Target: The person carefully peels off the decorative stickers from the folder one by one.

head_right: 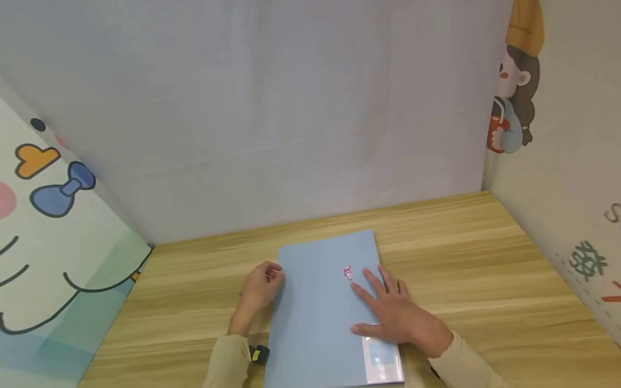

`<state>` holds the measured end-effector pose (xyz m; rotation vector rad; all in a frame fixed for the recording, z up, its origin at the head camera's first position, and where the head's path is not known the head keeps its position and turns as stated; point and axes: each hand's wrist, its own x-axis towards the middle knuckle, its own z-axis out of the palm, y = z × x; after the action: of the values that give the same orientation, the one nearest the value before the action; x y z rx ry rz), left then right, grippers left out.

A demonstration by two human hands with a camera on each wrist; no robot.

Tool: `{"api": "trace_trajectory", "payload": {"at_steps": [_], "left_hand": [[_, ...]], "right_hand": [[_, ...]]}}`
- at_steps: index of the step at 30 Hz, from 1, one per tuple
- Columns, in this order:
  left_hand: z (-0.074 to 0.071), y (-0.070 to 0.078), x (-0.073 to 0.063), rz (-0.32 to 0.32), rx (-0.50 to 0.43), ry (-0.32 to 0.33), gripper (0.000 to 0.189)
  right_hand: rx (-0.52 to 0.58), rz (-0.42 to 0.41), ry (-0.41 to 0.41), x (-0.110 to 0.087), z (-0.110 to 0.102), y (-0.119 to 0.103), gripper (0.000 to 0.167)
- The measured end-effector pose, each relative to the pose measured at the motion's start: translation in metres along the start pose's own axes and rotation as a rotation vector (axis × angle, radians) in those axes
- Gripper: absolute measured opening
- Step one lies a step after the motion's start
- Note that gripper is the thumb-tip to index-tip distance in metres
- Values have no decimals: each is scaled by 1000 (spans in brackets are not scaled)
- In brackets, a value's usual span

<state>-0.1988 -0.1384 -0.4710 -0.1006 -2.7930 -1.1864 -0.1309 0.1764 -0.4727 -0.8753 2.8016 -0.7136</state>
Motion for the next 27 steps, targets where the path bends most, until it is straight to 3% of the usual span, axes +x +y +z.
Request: {"api": "trace_trajectory", "payload": {"at_steps": [11,17,23,27], "left_hand": [[20,15,1,106,-56,-69,17],[25,24,0,106,-22,-100,18],[32,32,0,168,-38,-121,17],[39,38,-1,176,-47,-151,16]], "right_hand": [[-2,3,-4,1,1,-1,84],[-4,3,-5,1,0,-3,84],[-5,5,-6,1,-1,-5,84],[-5,11,-13,1,-1,-6,84]]}}
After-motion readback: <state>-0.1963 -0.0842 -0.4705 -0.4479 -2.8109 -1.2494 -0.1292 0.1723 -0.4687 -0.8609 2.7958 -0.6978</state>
